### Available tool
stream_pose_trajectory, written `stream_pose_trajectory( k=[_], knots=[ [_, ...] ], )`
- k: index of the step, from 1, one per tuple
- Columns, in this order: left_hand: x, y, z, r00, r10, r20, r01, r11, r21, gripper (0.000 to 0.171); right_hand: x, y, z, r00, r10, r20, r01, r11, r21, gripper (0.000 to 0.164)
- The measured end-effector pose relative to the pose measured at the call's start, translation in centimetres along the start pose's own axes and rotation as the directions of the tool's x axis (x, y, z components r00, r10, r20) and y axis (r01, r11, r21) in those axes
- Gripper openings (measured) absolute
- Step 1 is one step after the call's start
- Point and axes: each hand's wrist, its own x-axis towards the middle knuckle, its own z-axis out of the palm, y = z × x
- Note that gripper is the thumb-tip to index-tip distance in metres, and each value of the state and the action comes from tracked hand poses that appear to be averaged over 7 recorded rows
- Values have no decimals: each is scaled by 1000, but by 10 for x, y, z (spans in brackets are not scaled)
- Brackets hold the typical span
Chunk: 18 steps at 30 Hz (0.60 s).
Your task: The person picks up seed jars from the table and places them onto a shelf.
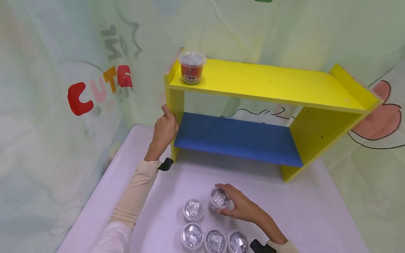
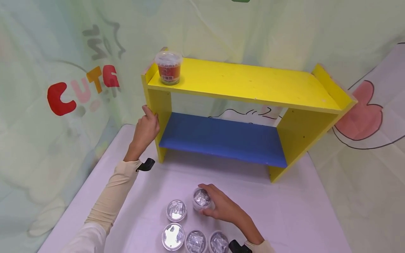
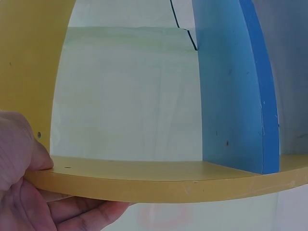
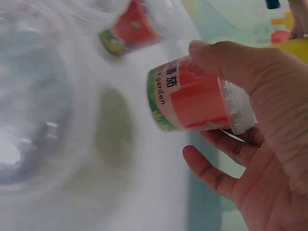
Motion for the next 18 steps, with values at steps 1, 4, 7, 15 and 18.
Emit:
stream_pose_trajectory(
  k=[1, 4, 7, 15, 18],
  knots=[
    [0, 0, 0, 1000, -2, 0, 2, 1000, -4, 36, 2, 1, -3, 1000, -5, -23, 5, 1000, -7, 74],
    [0, -1, -1, 1000, -1, 2, 1, 1000, -7, 36, 6, 2, -14, 997, 30, -71, -31, 999, -12, 75],
    [-1, -1, 0, 1000, 0, 5, 0, 1000, -5, 36, 10, -1, -27, 990, 102, -93, -102, 995, 8, 75],
    [1, -1, 0, 1000, -6, 12, 6, 1000, -14, 38, 24, -9, -65, 973, 168, -158, -150, 981, 119, 74],
    [1, -1, 0, 1000, -9, 7, 9, 1000, -15, 37, 30, -12, -77, 970, 155, -186, -131, 982, 135, 73]
  ],
)
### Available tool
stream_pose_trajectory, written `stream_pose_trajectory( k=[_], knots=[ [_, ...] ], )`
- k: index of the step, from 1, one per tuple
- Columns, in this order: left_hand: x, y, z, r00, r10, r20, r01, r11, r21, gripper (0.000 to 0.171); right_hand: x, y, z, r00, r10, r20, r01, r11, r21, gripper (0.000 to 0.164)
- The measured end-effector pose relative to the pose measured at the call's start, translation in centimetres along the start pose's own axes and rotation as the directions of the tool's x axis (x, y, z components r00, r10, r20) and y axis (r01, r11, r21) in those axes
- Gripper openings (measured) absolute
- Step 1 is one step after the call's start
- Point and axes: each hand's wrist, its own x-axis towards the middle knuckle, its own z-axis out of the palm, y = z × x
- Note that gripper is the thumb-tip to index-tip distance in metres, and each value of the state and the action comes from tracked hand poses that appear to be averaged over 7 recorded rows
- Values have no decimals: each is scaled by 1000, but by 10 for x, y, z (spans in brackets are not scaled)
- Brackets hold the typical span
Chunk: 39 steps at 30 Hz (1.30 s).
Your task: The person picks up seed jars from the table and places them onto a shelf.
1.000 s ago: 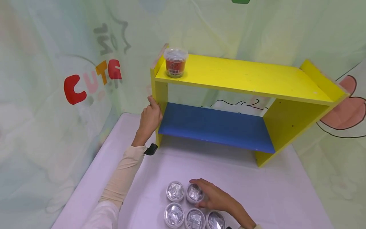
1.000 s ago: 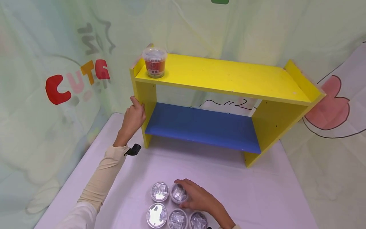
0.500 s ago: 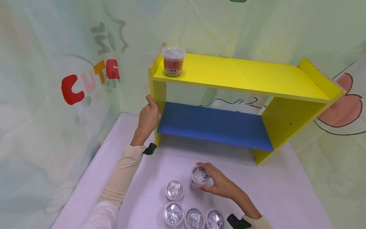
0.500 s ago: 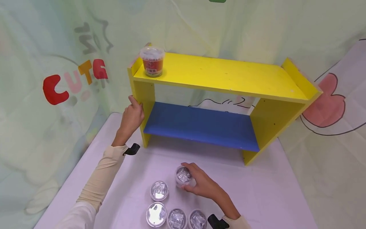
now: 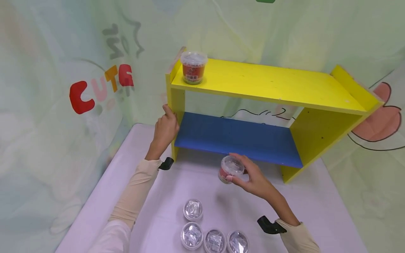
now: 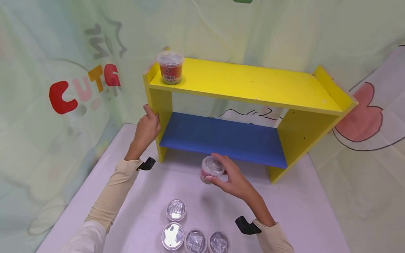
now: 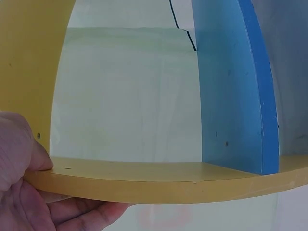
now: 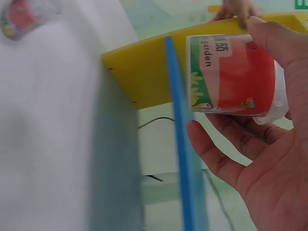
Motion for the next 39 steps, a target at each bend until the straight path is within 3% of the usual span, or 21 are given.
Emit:
stream_pose_trajectory(
  k=[19, 25, 28, 33, 36, 39],
  knots=[
    [-1, 4, 0, 1000, 4, 9, -4, 1000, -11, 35, 28, -36, -55, 982, -136, -128, 141, 989, 34, 72],
    [-3, 6, 1, 1000, -3, 5, 3, 1000, -18, 36, 36, -54, -81, 973, -164, -162, 183, 977, 107, 73],
    [-4, 5, 0, 1000, -10, 13, 10, 1000, -24, 35, 39, -64, -95, 968, -166, -188, 205, 956, 210, 72],
    [-4, 4, -1, 1000, -20, 16, 20, 1000, -23, 34, 48, -78, -117, 940, -204, -273, 300, 875, 379, 73],
    [-4, 3, -2, 1000, -14, 5, 15, 1000, -20, 34, 55, -84, -128, 917, -233, -323, 355, 846, 398, 71],
    [-4, 4, -3, 1000, -4, -12, 4, 1000, -9, 34, 60, -87, -137, 904, -236, -355, 376, 835, 402, 68]
  ],
)
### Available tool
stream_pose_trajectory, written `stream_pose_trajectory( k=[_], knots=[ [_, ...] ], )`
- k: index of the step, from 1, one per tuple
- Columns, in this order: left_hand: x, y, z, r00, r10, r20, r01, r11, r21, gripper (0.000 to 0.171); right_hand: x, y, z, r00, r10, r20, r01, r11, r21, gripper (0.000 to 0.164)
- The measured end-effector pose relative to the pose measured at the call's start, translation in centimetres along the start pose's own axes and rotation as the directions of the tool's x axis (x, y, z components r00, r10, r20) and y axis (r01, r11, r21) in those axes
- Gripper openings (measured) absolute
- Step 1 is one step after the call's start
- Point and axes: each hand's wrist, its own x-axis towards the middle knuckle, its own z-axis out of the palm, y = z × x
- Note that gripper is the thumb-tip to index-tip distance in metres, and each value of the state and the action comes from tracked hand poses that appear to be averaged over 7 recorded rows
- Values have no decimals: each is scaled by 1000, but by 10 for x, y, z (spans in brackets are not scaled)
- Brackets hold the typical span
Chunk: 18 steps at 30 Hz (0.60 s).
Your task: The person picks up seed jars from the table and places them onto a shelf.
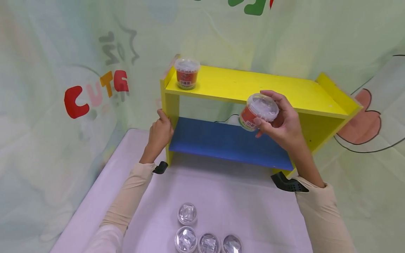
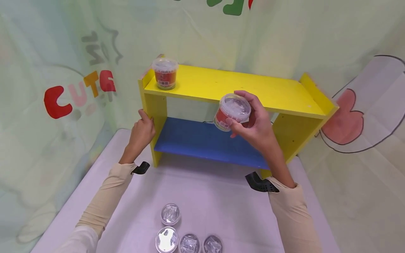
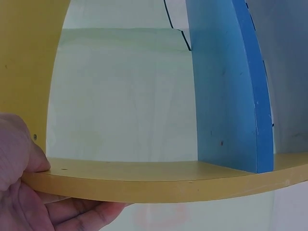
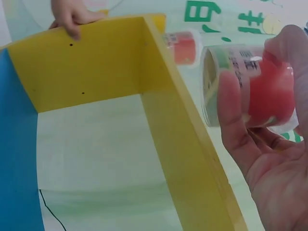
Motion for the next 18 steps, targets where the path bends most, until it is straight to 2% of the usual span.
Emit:
stream_pose_trajectory(
  k=[3, 6, 11, 15, 18],
  knots=[
    [0, -1, 0, 1000, 8, -12, -8, 1000, 9, 33, 7, -2, -3, 999, 6, -33, -7, 1000, -28, 66],
    [-1, -2, 1, 1000, 15, -15, -15, 1000, 15, 34, 14, -3, -6, 997, 24, -79, -32, 995, -98, 65],
    [-2, -2, 3, 1000, 16, -26, -15, 1000, 16, 33, 27, -3, -10, 982, 90, -165, -126, 967, -223, 64],
    [-1, -1, 2, 1000, 11, -16, -11, 1000, 6, 33, 36, -1, -12, 972, 122, -202, -174, 949, -264, 63],
    [1, -1, 2, 1000, 10, -14, -9, 1000, 3, 34, 40, 0, -12, 968, 129, -214, -184, 948, -260, 61]
  ],
)
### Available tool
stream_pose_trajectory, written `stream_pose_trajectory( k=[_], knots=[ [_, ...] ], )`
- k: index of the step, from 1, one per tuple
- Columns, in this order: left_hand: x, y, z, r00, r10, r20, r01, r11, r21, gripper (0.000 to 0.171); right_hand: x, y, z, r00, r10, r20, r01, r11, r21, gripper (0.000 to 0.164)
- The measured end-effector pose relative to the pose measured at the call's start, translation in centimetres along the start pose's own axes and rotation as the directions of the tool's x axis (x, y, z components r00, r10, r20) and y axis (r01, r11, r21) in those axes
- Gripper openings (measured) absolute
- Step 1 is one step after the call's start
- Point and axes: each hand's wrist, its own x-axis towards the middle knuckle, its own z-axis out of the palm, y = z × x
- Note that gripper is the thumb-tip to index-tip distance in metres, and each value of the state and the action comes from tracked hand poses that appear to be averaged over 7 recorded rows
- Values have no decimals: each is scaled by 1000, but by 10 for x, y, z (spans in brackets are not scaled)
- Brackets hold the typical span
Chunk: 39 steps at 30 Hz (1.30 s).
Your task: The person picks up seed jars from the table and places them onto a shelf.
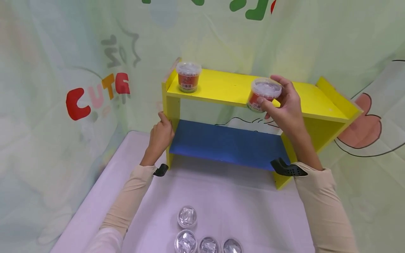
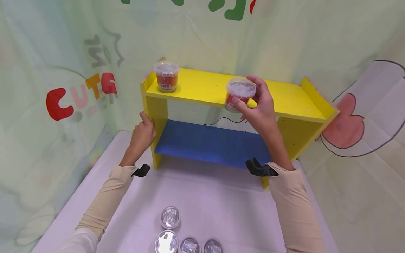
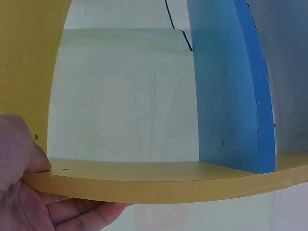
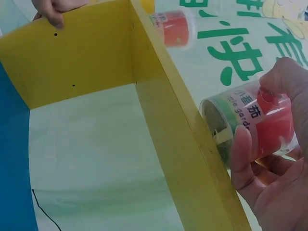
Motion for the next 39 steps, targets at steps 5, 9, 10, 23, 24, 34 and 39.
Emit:
stream_pose_trajectory(
  k=[5, 9, 10, 23, 24, 34, 39],
  knots=[
    [-2, 0, 1, 1000, -1, 5, 1, 1000, 2, 34, 2, 3, 2, 1000, 29, 9, -28, 999, -46, 62],
    [-4, 0, 1, 1000, 0, 0, 0, 1000, 0, 32, 2, 5, 3, 998, 46, 40, -43, 995, -85, 65],
    [-4, 0, 1, 1000, 0, -1, 0, 1000, 0, 32, 2, 6, 3, 998, 49, 46, -44, 995, -93, 66],
    [0, 1, -1, 1000, 5, -3, -5, 1000, 11, 36, 10, 9, 1, 996, 83, 21, -78, 978, -192, 71],
    [0, 1, -1, 1000, 4, -1, -4, 1000, 12, 36, 11, 10, 2, 996, 88, 20, -83, 980, -182, 70],
    [0, 1, -1, 999, -20, 26, 20, 1000, 13, 35, 10, 12, 6, 994, 107, 17, -103, 983, -149, 72],
    [0, 2, -1, 999, -24, 21, 23, 1000, 14, 35, 9, 13, 10, 994, 107, 10, -104, 982, -159, 77]
  ],
)
